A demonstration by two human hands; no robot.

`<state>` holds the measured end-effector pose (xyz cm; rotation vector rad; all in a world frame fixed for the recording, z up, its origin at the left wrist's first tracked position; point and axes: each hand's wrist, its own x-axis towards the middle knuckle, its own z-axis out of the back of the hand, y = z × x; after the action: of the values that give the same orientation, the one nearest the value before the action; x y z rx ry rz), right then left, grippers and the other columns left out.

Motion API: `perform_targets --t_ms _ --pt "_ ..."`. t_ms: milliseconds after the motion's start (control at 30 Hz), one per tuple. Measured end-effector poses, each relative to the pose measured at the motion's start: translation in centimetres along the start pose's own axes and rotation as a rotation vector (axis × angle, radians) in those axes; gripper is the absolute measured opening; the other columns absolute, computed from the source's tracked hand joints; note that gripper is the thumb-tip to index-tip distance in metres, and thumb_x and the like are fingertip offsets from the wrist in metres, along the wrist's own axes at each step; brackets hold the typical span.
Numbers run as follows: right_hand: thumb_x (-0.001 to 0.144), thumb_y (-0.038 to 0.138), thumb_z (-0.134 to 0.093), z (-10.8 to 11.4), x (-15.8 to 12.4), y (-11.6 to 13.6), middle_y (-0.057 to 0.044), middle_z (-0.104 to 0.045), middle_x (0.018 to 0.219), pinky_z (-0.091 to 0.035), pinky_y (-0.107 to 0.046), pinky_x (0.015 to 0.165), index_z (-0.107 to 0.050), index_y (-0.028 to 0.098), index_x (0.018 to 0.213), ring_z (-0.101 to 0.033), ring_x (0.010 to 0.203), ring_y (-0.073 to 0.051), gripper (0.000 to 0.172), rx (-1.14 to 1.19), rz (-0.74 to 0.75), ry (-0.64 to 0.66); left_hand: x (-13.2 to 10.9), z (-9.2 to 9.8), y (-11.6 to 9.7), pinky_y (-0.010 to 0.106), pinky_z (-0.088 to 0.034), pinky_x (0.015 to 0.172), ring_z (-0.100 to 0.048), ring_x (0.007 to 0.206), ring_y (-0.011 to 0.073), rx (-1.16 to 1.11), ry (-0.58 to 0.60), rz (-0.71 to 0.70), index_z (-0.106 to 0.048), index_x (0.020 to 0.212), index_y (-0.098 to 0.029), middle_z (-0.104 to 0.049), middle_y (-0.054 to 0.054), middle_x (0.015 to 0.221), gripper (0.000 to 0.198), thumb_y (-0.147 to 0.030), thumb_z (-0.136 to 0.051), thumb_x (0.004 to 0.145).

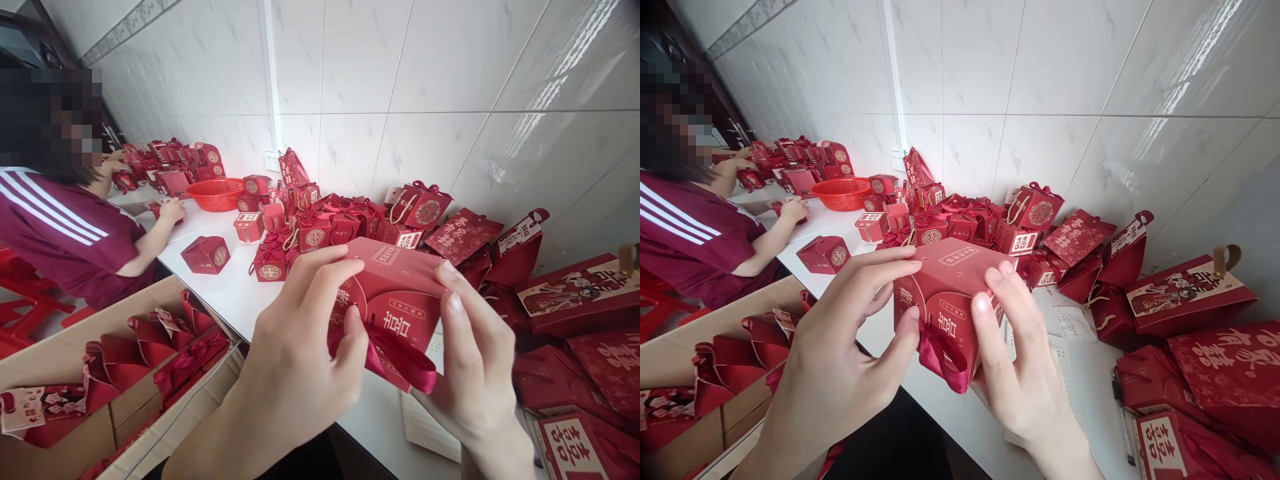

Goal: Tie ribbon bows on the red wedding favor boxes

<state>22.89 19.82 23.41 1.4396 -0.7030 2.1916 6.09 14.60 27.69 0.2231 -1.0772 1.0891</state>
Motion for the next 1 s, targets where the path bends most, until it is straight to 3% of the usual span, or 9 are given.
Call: perform_targets --t_ms 267,567,767,900,1000 --pt "0.081 0.003 -0.057 0.0 0.0 0.0 -0.017 -0.029 0.151 -0.045 -0.057 0.101 -0.023 0.010 0.147 -0.038 0.134 -0.036 0.075 0.007 0.017 0.026 -0.1 -0.8 0.6 0.025 -0.056 0.083 -0.060 0.102 0.0162 0.048 -0.086 -0.041 -0.055 0.106 -0.017 -0.061 0.007 0.111 0.033 0.000 -0.043 0.081" --pt "0.078 0.002 -0.059 0.0 0.1 -0.2 -0.019 -0.032 0.149 -0.045 -0.054 0.102 -0.021 0.008 0.147 -0.038 0.134 -0.036 0.079 -0.014 0.016 0.026 0.1 -0.1 0.6 0.023 -0.056 0.084 -0.058 0.105 0.0169 0.020 0.017 -0.059 -0.055 0.110 -0.014 -0.058 0.010 0.118 0.029 -0.007 -0.053 0.082" --pt "0.081 0.008 -0.059 0.2 0.1 -0.1 -0.019 -0.033 0.149 -0.047 -0.054 0.100 -0.020 0.009 0.147 -0.040 0.132 -0.035 0.077 0.042 -0.001 0.041 0.0 -0.3 1.2 0.022 -0.055 0.084 -0.061 0.101 0.0141 -0.059 -0.102 -0.038 -0.057 0.107 -0.016 -0.063 0.005 0.106 0.026 -0.004 -0.044 0.088" --pt "0.080 0.027 -0.067 0.3 -0.1 -0.8 -0.021 -0.042 0.142 -0.051 -0.052 0.094 -0.019 0.010 0.148 -0.046 0.126 -0.035 0.086 0.112 -0.143 0.001 -0.9 -0.2 1.7 0.036 -0.054 0.093 -0.051 0.119 0.0241 -0.447 -0.118 0.087 -0.050 0.124 -0.018 -0.050 0.011 0.129 0.031 -0.029 -0.042 0.095" --pt "0.077 0.036 -0.070 0.1 -0.3 -1.3 -0.022 -0.045 0.139 -0.049 -0.054 0.092 -0.019 0.010 0.149 -0.048 0.122 -0.036 0.091 0.138 -0.225 -0.028 -1.4 -0.5 1.6 0.044 -0.052 0.093 -0.054 0.112 0.0281 -0.461 -0.155 0.024 -0.056 0.113 -0.015 -0.053 0.013 0.115 0.043 -0.050 -0.049 0.089"
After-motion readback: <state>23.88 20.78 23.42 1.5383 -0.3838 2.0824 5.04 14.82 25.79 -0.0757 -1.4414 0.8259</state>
